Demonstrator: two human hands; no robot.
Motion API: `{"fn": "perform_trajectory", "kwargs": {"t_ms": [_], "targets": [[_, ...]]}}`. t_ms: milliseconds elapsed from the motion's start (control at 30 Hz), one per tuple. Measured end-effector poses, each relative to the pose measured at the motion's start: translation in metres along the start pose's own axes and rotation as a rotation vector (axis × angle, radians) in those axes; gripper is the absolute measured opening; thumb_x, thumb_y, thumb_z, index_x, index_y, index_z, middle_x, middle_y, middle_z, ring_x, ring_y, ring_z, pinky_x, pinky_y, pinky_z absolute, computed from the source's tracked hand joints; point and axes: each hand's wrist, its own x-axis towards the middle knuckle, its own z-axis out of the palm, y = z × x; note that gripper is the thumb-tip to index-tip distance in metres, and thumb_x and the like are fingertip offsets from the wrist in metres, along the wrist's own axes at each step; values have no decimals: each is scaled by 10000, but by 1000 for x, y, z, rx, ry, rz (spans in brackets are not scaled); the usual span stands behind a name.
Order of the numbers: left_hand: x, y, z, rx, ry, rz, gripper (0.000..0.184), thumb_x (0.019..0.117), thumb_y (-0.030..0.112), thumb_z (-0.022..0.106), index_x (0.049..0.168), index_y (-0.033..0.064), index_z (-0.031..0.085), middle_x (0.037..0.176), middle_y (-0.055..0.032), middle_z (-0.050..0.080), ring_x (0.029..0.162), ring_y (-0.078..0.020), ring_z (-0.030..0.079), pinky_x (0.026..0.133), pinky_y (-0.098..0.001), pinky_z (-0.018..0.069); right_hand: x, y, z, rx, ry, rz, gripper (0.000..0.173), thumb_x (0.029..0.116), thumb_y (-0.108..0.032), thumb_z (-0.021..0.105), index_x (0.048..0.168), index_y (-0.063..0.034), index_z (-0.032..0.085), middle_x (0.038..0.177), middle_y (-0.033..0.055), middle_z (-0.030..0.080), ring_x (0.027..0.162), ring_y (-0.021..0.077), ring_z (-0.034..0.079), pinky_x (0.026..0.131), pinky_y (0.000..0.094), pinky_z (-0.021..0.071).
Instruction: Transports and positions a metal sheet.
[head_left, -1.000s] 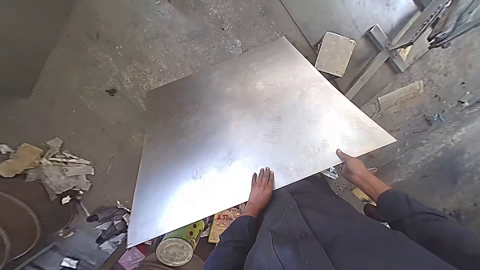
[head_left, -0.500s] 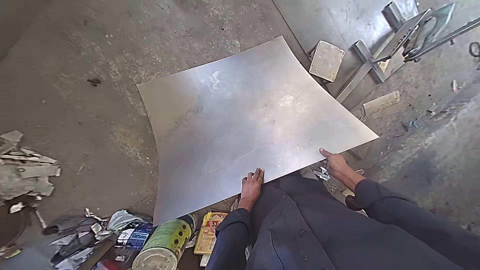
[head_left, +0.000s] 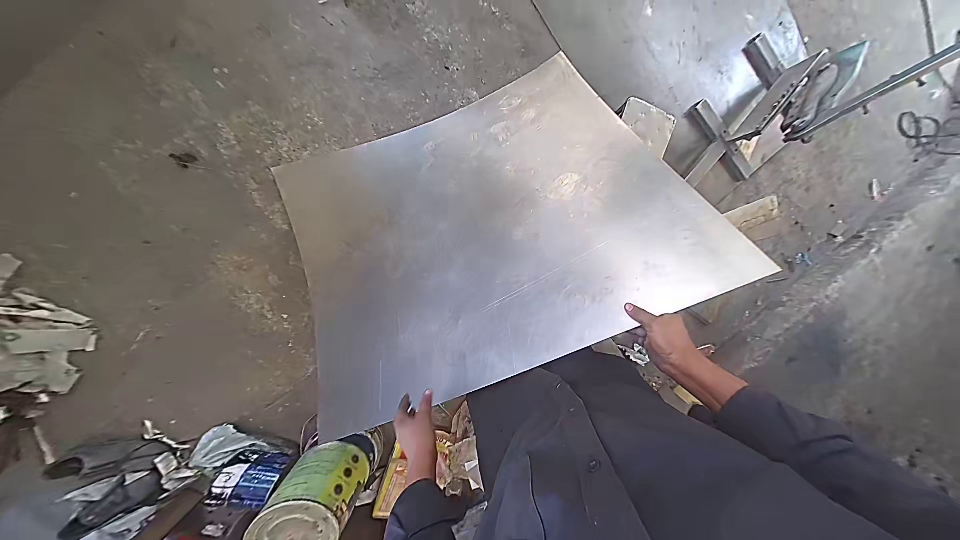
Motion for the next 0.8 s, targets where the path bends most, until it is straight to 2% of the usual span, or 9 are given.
{"fn": "perform_trajectory", "kwargs": {"t_ms": [67,133,167,200,300,433,567,667,800], "targets": [[6,-44,-7,-220,212,-347,679,998,475,630,1428,-36,507,1410,-317,527,1278,-460,538,986,-662,467,-10,-1,6,10,-15,-8,271,1001,-81,654,1207,55,542,923,200,758,716,304,770,631,424,669],[15,-82,0,-648,212,-587,804,992,591,543,1563,79,302,1555,-274,374,1318,-476,493,927,-697,493,-18,-4,11,3,-35,-21,279,1001,-66,649,1225,51,530,937,207,754,721,309,769,632,427,669],[23,-91,8,-833,198,-628,827,987,629,513,1591,142,226,1571,-249,357,1306,-473,506,913,-685,515,-21,-7,14,-8,-41,-35,282,1000,-64,650,1229,47,527,941,207,752,722,309,768,630,428,669],[31,-92,17,-982,182,-640,826,985,669,469,1593,167,225,1561,-229,391,1305,-447,527,936,-652,528,-23,-9,16,-19,-39,-46,284,999,-64,651,1230,42,525,943,205,751,724,310,768,631,429,670],[44,-65,35,-1223,189,-630,830,997,702,404,1591,150,225,1570,-202,402,1374,-363,509,1054,-519,517,-30,-15,15,-44,-27,-76,284,995,-62,656,1224,41,522,932,201,751,719,311,767,625,430,670],[52,-50,36,-1251,263,-571,663,1047,600,385,1511,128,338,1444,-131,489,1254,-246,555,985,-430,515,-36,-29,13,-74,-46,-136,271,1001,-65,650,1218,39,524,916,186,755,699,295,767,602,419,667],[52,-38,29,-1217,299,-412,513,1075,432,446,1485,125,420,1481,-133,489,1347,-281,505,1044,-584,478,-41,-40,-1,-254,-28,-205,202,1019,-155,646,1091,25,589,756,135,749,558,233,728,507,347,628],[52,-35,26,-1151,336,-345,526,1085,420,436,1503,101,404,1506,-138,468,1363,-272,490,1055,-571,470,-31,-44,-11,-360,-48,-266,208,1013,-212,655,909,-41,601,526,27,591,385,138,559,434,291,542],[38,-16,11,-1108,437,-243,462,1081,355,481,1430,52,477,1423,-147,530,1282,-262,546,1029,-526,496,-19,-46,-25,-396,-94,-225,228,1018,-260,650,942,-47,623,591,8,608,390,87,481,413,242,451]]}}
